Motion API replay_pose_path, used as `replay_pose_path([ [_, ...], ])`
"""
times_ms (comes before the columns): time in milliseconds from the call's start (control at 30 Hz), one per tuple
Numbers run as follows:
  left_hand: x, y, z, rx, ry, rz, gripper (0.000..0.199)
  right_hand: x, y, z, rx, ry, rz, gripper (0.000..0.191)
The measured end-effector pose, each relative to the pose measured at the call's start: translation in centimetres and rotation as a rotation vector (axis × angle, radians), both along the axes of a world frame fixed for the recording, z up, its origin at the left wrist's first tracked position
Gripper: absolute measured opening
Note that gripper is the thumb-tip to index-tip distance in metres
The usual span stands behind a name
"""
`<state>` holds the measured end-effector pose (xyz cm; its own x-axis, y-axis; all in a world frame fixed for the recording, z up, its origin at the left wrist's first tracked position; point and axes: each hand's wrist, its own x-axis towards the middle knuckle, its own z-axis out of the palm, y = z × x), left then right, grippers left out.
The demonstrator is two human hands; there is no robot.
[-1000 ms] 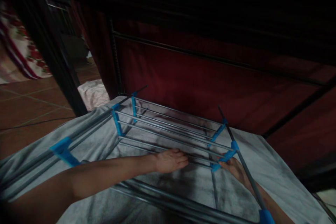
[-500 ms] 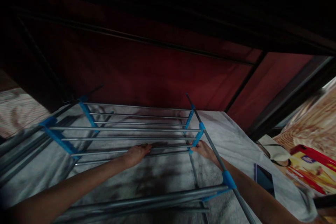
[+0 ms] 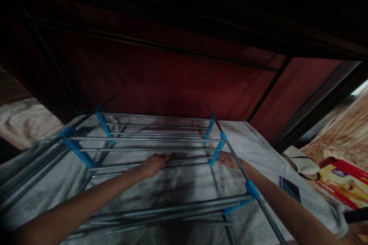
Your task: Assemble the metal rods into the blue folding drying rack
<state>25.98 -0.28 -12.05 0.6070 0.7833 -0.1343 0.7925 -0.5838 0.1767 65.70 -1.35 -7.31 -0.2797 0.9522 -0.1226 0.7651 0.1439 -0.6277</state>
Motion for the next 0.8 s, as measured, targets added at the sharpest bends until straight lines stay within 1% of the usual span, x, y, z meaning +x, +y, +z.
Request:
replay_pose_path([
  [67,-0.5,0.0,0.1,-0.006,0.039,0.009,0.052,1.4,0.0,1.3,-0.037,-0.038,-0.029,0.028],
  [133,-1.1,-0.2,0.1,0.003,0.057,0.026,0.054,2.7,-0.3,3.2,-0.047,-0.076,-0.074,0.035],
  [200,-1.6,-0.4,0.2,0.015,0.058,0.037,0.06,3.5,-0.9,5.6,-0.047,-0.157,-0.086,0.037],
  [233,-1.8,-0.5,0.4,0.02,0.052,0.037,0.064,3.6,-1.4,6.9,-0.052,-0.214,-0.071,0.036],
  [300,-2.0,-0.8,1.1,0.035,0.039,0.037,0.068,3.1,-2.6,9.8,-0.044,-0.338,-0.018,0.032],
  [367,-2.0,-1.2,2.6,0.038,0.048,0.026,0.063,1.5,-4.0,12.6,0.0,-0.426,0.03,0.031],
  [433,-2.1,-1.8,4.6,0.03,0.103,-0.011,0.052,-0.8,-5.6,15.2,0.073,-0.503,0.046,0.034],
  [467,-2.2,-2.3,5.9,0.023,0.138,-0.042,0.047,-2.1,-6.3,16.3,0.124,-0.56,0.036,0.036],
  [500,-2.5,-2.8,7.3,0.015,0.172,-0.077,0.042,-3.4,-6.9,17.3,0.189,-0.638,-0.006,0.039],
  [567,-3.6,-4.2,10.4,-0.004,0.211,-0.129,0.033,-6.1,-7.5,18.8,0.33,-0.734,-0.077,0.046],
  [600,-4.5,-4.9,12.0,-0.024,0.213,-0.147,0.03,-7.5,-7.6,19.1,0.374,-0.718,-0.061,0.049],
  [633,-5.5,-5.6,13.7,-0.045,0.2,-0.156,0.027,-9.0,-7.5,19.1,0.377,-0.65,0.01,0.05],
  [667,-6.7,-6.3,15.4,-0.059,0.178,-0.153,0.024,-10.5,-7.3,18.7,0.33,-0.541,0.125,0.049],
  [700,-8.0,-6.8,17.0,-0.055,0.151,-0.131,0.023,-12.1,-7.0,17.9,0.243,-0.418,0.263,0.048],
  [733,-9.6,-7.2,18.5,-0.023,0.123,-0.077,0.023,-13.7,-6.6,16.7,0.143,-0.299,0.397,0.046],
  [767,-11.3,-7.4,19.8,0.036,0.096,0.003,0.025,-15.5,-6.3,15.1,0.047,-0.205,0.505,0.045],
  [800,-13.1,-7.4,20.8,0.115,0.061,0.102,0.027,-17.3,-6.0,13.3,-0.006,-0.15,0.577,0.046],
])
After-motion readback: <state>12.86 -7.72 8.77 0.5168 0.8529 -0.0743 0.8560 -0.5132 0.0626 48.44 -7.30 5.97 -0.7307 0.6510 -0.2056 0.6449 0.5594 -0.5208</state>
